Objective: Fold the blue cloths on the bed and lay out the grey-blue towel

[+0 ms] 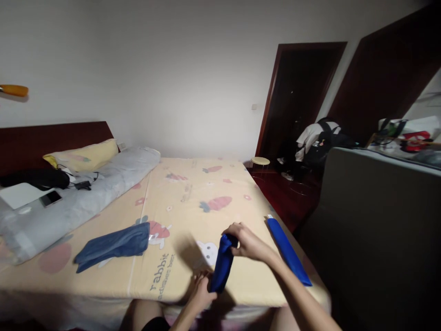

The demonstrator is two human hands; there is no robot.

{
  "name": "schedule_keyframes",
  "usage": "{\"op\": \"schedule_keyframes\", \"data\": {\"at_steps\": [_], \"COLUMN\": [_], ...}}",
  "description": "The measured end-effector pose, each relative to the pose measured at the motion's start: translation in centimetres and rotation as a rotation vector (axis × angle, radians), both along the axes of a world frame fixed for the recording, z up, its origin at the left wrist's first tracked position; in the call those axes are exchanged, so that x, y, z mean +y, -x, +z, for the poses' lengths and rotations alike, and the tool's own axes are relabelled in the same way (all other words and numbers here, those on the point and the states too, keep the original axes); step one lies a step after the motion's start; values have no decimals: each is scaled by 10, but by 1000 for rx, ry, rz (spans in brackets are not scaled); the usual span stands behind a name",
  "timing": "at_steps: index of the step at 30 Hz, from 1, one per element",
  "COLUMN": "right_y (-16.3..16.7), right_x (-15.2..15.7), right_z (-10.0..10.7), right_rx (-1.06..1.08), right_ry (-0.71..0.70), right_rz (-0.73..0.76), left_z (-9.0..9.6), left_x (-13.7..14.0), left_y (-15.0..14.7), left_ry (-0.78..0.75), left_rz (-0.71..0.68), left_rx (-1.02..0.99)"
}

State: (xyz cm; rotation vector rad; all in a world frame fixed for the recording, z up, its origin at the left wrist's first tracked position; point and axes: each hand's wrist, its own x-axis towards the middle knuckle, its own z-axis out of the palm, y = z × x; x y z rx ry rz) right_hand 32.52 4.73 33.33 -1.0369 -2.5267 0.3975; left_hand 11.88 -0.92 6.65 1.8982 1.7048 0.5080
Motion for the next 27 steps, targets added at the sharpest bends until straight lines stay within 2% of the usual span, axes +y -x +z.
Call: {"op": "schedule_keyframes", "data": {"at_steps": [3,7,9,11,13,15,17,20,23,25,27], "right_y": [-32,-78,-100,-120,-136,-150,-162,-181,-200,-208,-208], "right_x": [38,89,105,110,103,86,59,16,-13,-20,-22], "right_z": [37,72,74,62,32,-13,-73,-175,-261,-295,-309], "right_rx": [-165,-209,-224,-239,-261,-288,-308,-331,-366,-409,-441], "right_ry": [-108,-250,-336,-413,-469,-499,-516,-531,-674,-675,-622], "right_rz": [-68,-222,-313,-395,-460,-512,-564,-619,-613,-668,-720], "left_z": [6,6,4,2,1,1,3,12,27,37,47], "left_x": [1,5,9,14,19,24,26,23,22,27,37], "left_y": [12,42,63,87,113,140,166,202,232,248,261], "left_ry": [-77,-242,-320,-367,-385,-389,-386,-378,-349,-315,-274], "left_rz": [10,126,200,279,384,499,595,688,741,761,768], "left_rx": [-94,-213,-260,-282,-261,-216,-172,-82,42,125,204]}}
